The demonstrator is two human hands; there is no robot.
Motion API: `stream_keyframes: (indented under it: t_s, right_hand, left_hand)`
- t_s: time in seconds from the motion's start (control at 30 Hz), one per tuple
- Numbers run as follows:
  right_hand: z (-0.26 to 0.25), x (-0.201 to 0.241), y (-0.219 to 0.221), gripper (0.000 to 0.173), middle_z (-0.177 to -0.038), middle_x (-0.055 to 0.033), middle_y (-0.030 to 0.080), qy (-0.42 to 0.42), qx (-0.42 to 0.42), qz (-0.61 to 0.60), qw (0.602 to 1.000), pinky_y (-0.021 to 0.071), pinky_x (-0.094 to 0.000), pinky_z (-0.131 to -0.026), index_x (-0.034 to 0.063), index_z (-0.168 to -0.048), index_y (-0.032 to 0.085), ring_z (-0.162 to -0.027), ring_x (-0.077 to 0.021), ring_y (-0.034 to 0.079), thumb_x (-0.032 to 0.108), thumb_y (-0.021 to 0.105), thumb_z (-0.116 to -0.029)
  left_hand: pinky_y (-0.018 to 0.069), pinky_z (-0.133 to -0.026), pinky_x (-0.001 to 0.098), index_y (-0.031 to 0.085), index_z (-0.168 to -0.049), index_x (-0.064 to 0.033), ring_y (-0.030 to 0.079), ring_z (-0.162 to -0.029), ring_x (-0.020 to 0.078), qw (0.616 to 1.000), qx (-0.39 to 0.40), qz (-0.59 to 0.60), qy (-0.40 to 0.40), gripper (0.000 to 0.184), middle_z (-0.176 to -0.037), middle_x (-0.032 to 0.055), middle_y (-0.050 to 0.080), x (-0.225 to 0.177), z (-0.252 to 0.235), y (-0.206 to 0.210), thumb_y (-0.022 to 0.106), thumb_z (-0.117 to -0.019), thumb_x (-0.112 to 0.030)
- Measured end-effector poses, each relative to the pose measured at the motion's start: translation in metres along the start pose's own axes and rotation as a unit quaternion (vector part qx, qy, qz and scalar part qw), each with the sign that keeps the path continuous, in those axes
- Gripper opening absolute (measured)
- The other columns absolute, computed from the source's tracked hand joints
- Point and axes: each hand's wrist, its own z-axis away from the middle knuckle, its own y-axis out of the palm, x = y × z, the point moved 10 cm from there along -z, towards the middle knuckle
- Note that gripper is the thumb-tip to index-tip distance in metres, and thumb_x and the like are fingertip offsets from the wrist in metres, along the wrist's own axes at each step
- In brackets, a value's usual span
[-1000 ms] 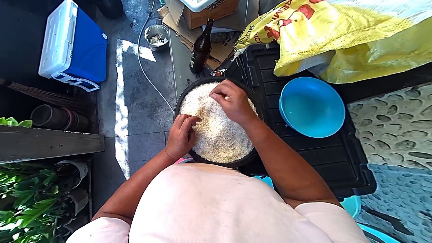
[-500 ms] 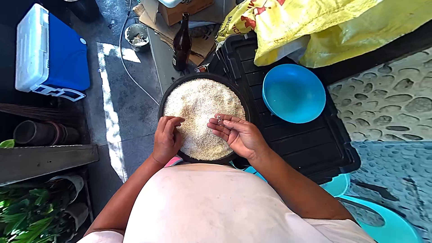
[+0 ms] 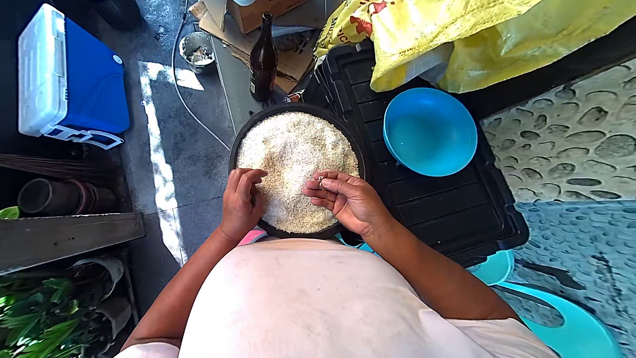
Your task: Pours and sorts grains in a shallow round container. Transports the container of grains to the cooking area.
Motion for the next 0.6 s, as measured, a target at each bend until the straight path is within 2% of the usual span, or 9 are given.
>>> stream_keyframes:
  t_s: [0.13, 0.23, 0.3, 0.37, 0.4, 0.43, 0.5, 0.6]
  right_hand:
    - [0.001, 0.004, 0.001, 0.023, -0.1, -0.021, 0.076, -0.016, 0.02, 0.041, 0.999, 0.0647, -0.0369, -0.077, -0.0024, -0.109, 0.067, -0.086, -0.0265, 0.077, 0.002, 0.045, -0.1061]
    - [0.003, 0.018, 0.006, 0.021, -0.097, -0.0197, 0.076, -0.095, 0.052, 0.13, 0.986, 0.0652, -0.0397, -0.077, -0.0022, -0.107, 0.069, -0.084, -0.0274, 0.077, -0.001, 0.048, -0.1032]
    - [0.009, 0.035, 0.015, 0.016, -0.099, -0.0137, 0.077, -0.21, 0.069, 0.275, 0.936, 0.0653, -0.0353, -0.078, -0.0017, -0.109, 0.069, -0.086, -0.0213, 0.077, -0.003, 0.056, -0.1001]
    - [0.02, 0.05, 0.025, 0.014, -0.105, -0.0055, 0.076, -0.336, 0.056, 0.448, 0.827, 0.0624, -0.0277, -0.085, 0.002, -0.108, 0.073, -0.094, -0.012, 0.073, 0.003, 0.064, -0.0981]
    - [0.024, 0.055, 0.03, 0.014, -0.107, -0.0034, 0.075, -0.384, 0.044, 0.51, 0.768, 0.0591, -0.0274, -0.092, 0.0046, -0.107, 0.075, -0.101, -0.0108, 0.07, 0.006, 0.066, -0.0972]
    - [0.025, 0.057, 0.032, 0.014, -0.109, -0.0021, 0.074, -0.412, 0.032, 0.544, 0.731, 0.0538, -0.0302, -0.098, 0.0075, -0.106, 0.077, -0.108, -0.0131, 0.066, 0.009, 0.067, -0.0968]
    - [0.022, 0.059, 0.03, 0.012, -0.111, 0.0008, 0.073, -0.431, 0.014, 0.564, 0.705, 0.0454, -0.0362, -0.104, 0.0121, -0.103, 0.078, -0.118, -0.018, 0.059, 0.011, 0.068, -0.0965]
    - [0.014, 0.06, 0.026, 0.013, -0.11, 0.0036, 0.074, -0.42, 0.0, 0.561, 0.713, 0.0407, -0.0377, -0.106, 0.0152, -0.1, 0.079, -0.117, -0.0177, 0.058, 0.014, 0.067, -0.0961]
  left_hand:
    - [0.052, -0.09, 0.0336, 0.063, -0.113, 0.0018, 0.062, -0.098, 0.0228, 1.0, 0.0, 0.001, -0.003, 0.026, -0.103, 0.0135, 0.065, 0.001, 0.0, 0.0, 0.051, -0.0902, 0.005]
    - [0.0523, -0.089, 0.0334, 0.063, -0.113, 0.002, 0.062, -0.098, 0.0222, 1.0, 0.0, 0.003, -0.003, 0.026, -0.103, 0.0132, 0.065, 0.001, -0.001, 0.0, 0.051, -0.0903, 0.005]
    - [0.0525, -0.09, 0.0344, 0.063, -0.113, 0.0023, 0.062, -0.098, 0.023, 1.0, -0.003, 0.001, 0.001, 0.026, -0.103, 0.0139, 0.065, 0.0, -0.001, 0.0, 0.05, -0.0906, 0.005]
    - [0.0526, -0.09, 0.0344, 0.063, -0.112, 0.0022, 0.062, -0.098, 0.0233, 1.0, -0.009, -0.001, 0.003, 0.025, -0.103, 0.0139, 0.066, 0.0, -0.001, -0.001, 0.05, -0.0905, 0.004]
    - [0.0525, -0.09, 0.0342, 0.063, -0.112, 0.0021, 0.062, -0.098, 0.0232, 1.0, -0.011, -0.001, 0.004, 0.025, -0.103, 0.0136, 0.066, 0.0, -0.001, -0.001, 0.05, -0.0903, 0.004]
    - [0.0525, -0.09, 0.0342, 0.063, -0.112, 0.002, 0.062, -0.098, 0.0229, 1.0, -0.013, -0.001, 0.005, 0.026, -0.102, 0.0133, 0.066, 0.0, -0.001, -0.001, 0.05, -0.09, 0.004]
    - [0.0532, -0.09, 0.0344, 0.064, -0.111, 0.0018, 0.063, -0.097, 0.0228, 1.0, -0.017, -0.001, 0.005, 0.025, -0.102, 0.013, 0.067, 0.001, -0.001, -0.001, 0.051, -0.0898, 0.004]
    - [0.0544, -0.089, 0.0351, 0.065, -0.111, 0.0009, 0.064, -0.098, 0.0229, 1.0, -0.016, 0.0, 0.0, 0.025, -0.101, 0.0125, 0.067, 0.002, -0.002, -0.002, 0.052, -0.0894, 0.003]
